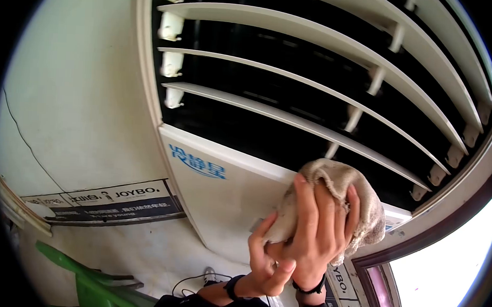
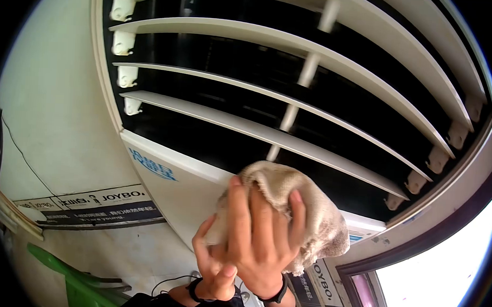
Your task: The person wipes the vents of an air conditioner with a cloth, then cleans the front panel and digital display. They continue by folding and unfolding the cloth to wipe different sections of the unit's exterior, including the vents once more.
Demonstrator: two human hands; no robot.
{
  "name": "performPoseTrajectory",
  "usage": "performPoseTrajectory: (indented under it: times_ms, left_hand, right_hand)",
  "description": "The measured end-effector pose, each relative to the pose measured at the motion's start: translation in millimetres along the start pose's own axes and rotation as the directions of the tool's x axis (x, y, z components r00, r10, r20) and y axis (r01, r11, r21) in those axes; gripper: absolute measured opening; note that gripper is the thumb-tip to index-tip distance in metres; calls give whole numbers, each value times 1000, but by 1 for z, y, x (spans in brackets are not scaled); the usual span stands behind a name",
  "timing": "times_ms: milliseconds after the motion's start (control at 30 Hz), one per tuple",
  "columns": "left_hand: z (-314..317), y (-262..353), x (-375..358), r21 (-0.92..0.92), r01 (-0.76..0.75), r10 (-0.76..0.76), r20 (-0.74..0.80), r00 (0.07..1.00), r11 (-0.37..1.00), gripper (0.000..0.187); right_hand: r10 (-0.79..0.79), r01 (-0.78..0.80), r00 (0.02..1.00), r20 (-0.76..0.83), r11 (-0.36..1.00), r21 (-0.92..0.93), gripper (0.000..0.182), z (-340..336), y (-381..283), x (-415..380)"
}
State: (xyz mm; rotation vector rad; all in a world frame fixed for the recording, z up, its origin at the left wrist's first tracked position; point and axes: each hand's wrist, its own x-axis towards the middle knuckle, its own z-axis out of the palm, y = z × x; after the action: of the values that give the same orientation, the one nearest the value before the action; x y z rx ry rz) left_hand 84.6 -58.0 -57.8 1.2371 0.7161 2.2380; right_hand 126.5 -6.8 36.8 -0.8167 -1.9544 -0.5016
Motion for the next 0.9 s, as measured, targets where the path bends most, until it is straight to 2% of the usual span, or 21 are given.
performPoseTrajectory:
  times_ms: [67,167,233,267,300,333,367,433,467,500,567,600,700,733,833,900]
  left_hand:
    - [-15,9,9,-63,21,-29,-129,991,998,88]
    - [-55,20,31,77,-58,72,-192,979,995,89]
    - [-73,26,44,96,-42,71,-323,944,995,91]
    - [-91,25,46,233,-15,93,-327,940,972,84]
    - [-103,27,50,366,15,113,-326,939,931,78]
    - [-103,36,57,301,33,80,-357,931,953,71]
    - [-111,36,56,311,36,63,-302,951,950,71]
    - [-123,36,55,318,41,28,-210,977,947,71]
    - [-126,37,56,317,49,7,-173,985,947,72]
    - [-129,33,58,171,64,-33,-177,984,983,82]
    - [-126,42,53,84,169,-154,-159,975,982,80]
    - [-117,50,58,169,134,-104,-176,979,976,78]
    - [-127,50,53,105,66,-61,-53,997,992,75]
    - [-129,48,52,85,54,-53,-20,998,995,75]
    - [-134,49,50,-23,126,-127,-43,991,992,73]
    - [-138,40,41,52,146,-146,-9,989,988,69]
  right_hand:
    - [-88,87,996,6,995,41,60,18,-20,10]
    - [-170,142,981,95,957,252,60,37,-58,37]
    - [-229,172,968,101,902,396,64,57,-78,45]
    - [-253,192,964,78,872,451,65,68,-89,49]
    - [-316,245,939,134,891,383,65,70,-97,54]
    - [-277,227,956,100,910,348,63,73,-104,55]
    - [-240,209,969,62,927,311,61,76,-110,56]
    - [-204,177,979,27,902,395,58,82,-108,54]
    - [-199,163,978,56,910,382,54,80,-106,56]
    - [-193,170,981,22,910,377,53,83,-105,57]
    - [-199,191,980,-23,896,402,53,83,-101,62]
    - [-193,192,980,-40,890,414,58,82,-101,63]
    - [-14,35,999,-53,908,418,62,80,-109,57]
    - [-21,38,998,-56,947,320,65,81,-110,62]
    - [-133,138,990,-42,908,395,62,84,-106,64]
    - [-150,170,985,-79,849,500,58,82,-98,64]
